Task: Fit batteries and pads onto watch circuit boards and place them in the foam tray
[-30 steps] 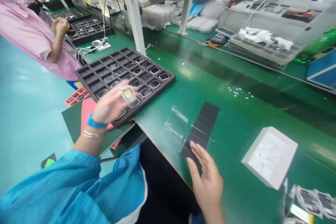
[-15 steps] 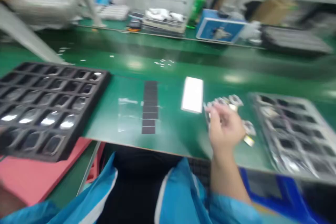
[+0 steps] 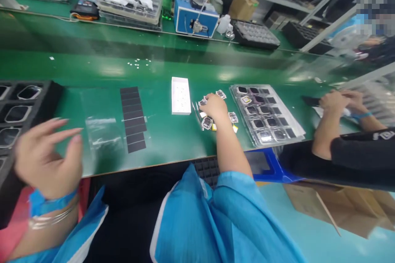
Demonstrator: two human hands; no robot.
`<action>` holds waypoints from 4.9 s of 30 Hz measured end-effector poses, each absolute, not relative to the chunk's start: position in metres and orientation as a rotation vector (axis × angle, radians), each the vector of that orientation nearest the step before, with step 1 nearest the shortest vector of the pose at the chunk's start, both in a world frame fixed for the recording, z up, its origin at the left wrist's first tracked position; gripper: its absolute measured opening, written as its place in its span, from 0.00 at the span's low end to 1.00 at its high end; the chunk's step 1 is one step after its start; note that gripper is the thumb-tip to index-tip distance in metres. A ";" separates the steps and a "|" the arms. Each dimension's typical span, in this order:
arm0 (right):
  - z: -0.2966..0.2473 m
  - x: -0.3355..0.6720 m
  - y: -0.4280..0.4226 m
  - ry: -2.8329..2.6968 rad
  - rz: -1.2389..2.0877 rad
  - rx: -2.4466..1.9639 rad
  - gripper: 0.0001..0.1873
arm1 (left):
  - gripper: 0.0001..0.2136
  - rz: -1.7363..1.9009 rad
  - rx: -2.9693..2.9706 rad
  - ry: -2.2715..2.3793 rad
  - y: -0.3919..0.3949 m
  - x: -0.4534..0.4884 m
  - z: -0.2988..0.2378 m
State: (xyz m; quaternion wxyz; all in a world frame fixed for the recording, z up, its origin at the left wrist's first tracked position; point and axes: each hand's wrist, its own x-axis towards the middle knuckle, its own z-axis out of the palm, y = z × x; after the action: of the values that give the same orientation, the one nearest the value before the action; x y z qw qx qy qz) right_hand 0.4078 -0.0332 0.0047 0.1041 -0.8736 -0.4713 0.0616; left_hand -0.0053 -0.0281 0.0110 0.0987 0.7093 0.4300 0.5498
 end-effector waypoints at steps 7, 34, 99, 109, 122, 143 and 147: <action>0.003 0.410 -0.057 -1.307 0.147 -2.672 0.22 | 0.07 1.294 2.198 1.068 -0.039 0.052 0.000; 0.007 0.221 -0.095 -1.578 0.483 -1.163 0.08 | 0.19 0.981 1.065 0.525 -0.040 0.056 -0.009; -0.015 0.210 -0.083 -1.081 1.535 -0.950 0.28 | 0.22 0.702 0.647 0.507 -0.036 0.043 -0.009; 0.007 0.235 -0.104 -1.122 1.259 -1.084 0.12 | 0.22 0.712 0.689 0.518 -0.035 0.044 -0.008; 0.037 0.251 -0.094 -1.554 1.154 -1.067 0.09 | 0.20 0.581 0.569 0.488 -0.040 0.048 -0.003; 0.043 0.263 -0.084 -1.727 1.419 -0.877 0.09 | 0.18 0.472 0.513 0.427 -0.035 0.042 -0.011; 0.041 0.257 -0.082 -1.764 1.152 -0.929 0.08 | 0.20 0.443 0.526 0.413 -0.035 0.044 -0.011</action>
State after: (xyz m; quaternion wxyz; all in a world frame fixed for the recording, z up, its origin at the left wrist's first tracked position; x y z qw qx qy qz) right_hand 0.2573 -0.0818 0.0411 0.4072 -0.3686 -0.6998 0.4567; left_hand 0.0441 -0.0351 -0.0109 0.9206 0.2559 0.2010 0.2158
